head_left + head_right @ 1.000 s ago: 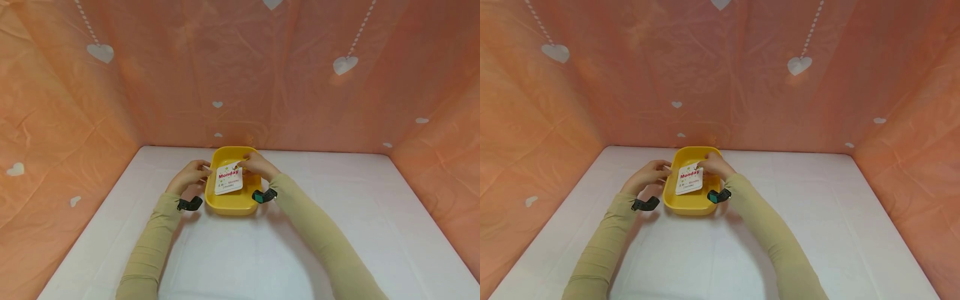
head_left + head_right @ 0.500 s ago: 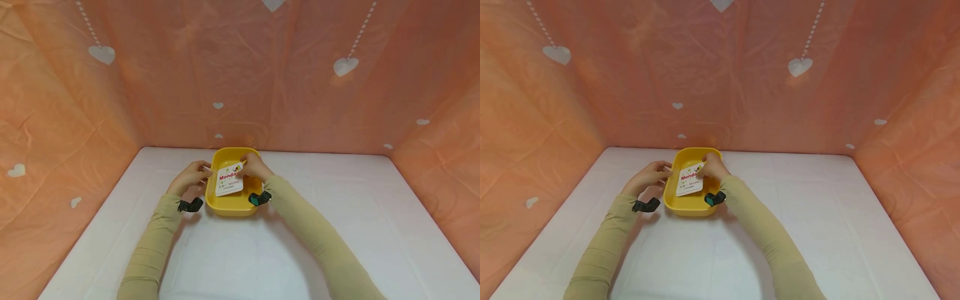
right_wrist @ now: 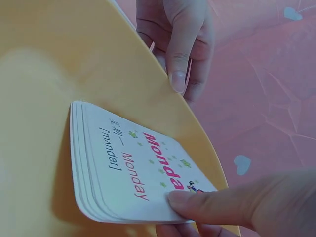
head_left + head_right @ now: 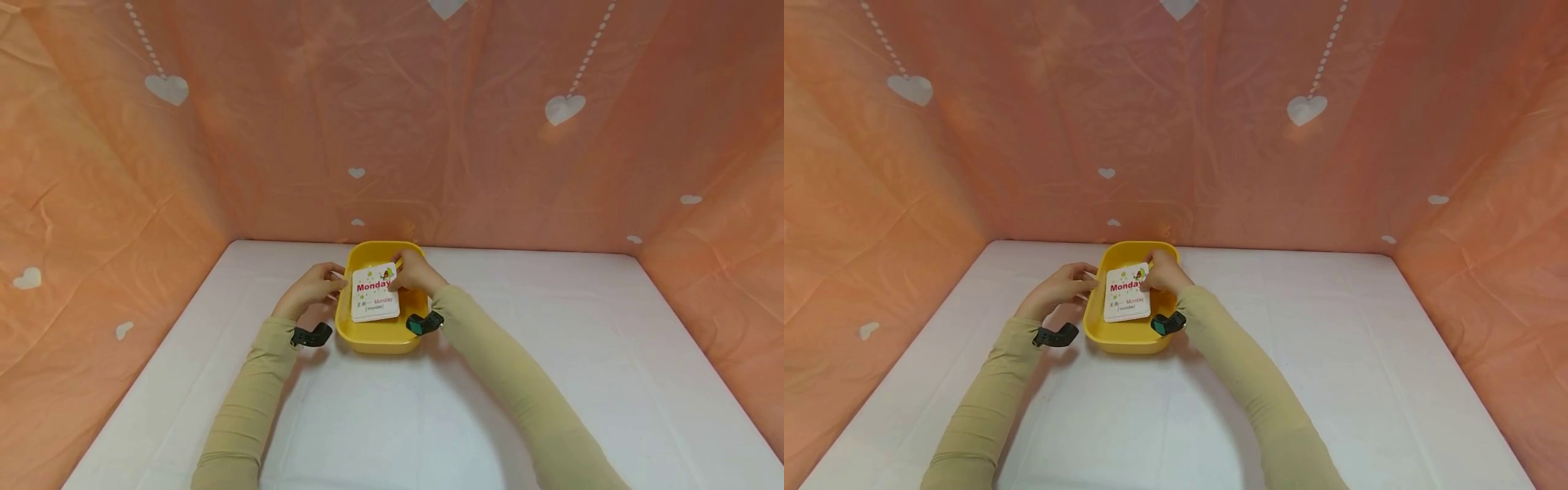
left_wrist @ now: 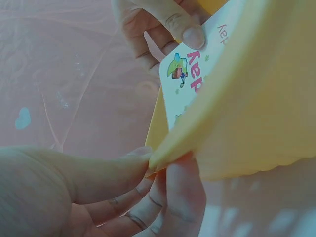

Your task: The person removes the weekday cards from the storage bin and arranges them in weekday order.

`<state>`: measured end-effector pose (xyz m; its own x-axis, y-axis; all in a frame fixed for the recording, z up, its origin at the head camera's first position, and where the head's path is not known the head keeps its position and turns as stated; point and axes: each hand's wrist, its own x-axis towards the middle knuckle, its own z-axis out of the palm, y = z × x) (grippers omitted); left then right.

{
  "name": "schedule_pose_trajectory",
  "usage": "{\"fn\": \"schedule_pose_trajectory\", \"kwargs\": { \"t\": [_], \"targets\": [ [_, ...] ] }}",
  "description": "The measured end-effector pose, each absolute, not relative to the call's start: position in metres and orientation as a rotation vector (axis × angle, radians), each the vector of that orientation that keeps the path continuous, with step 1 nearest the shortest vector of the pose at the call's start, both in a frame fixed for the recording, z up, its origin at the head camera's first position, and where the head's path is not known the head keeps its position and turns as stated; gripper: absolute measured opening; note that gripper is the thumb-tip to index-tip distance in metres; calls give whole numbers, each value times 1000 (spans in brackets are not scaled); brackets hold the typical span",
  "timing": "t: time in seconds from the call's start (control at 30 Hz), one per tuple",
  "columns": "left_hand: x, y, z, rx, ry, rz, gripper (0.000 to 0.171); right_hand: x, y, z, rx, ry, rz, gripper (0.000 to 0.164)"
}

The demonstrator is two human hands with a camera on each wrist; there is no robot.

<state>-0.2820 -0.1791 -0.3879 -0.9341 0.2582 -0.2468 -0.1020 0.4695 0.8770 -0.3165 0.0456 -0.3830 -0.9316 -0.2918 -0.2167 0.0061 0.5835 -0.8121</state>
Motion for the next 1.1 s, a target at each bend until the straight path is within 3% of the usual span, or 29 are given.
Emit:
{"fn": "schedule_pose_trajectory", "kwargs": {
  "t": [0.6, 1.1],
  "targets": [
    [-282, -178, -389, 129, 2369, 1478, 37, -311, 54, -380, -187, 2702, -1279, 43],
    [-282, -176, -390, 114, 2394, 1484, 40, -309, 71, -361, -183, 2400, -1507, 38]
  ]
}}
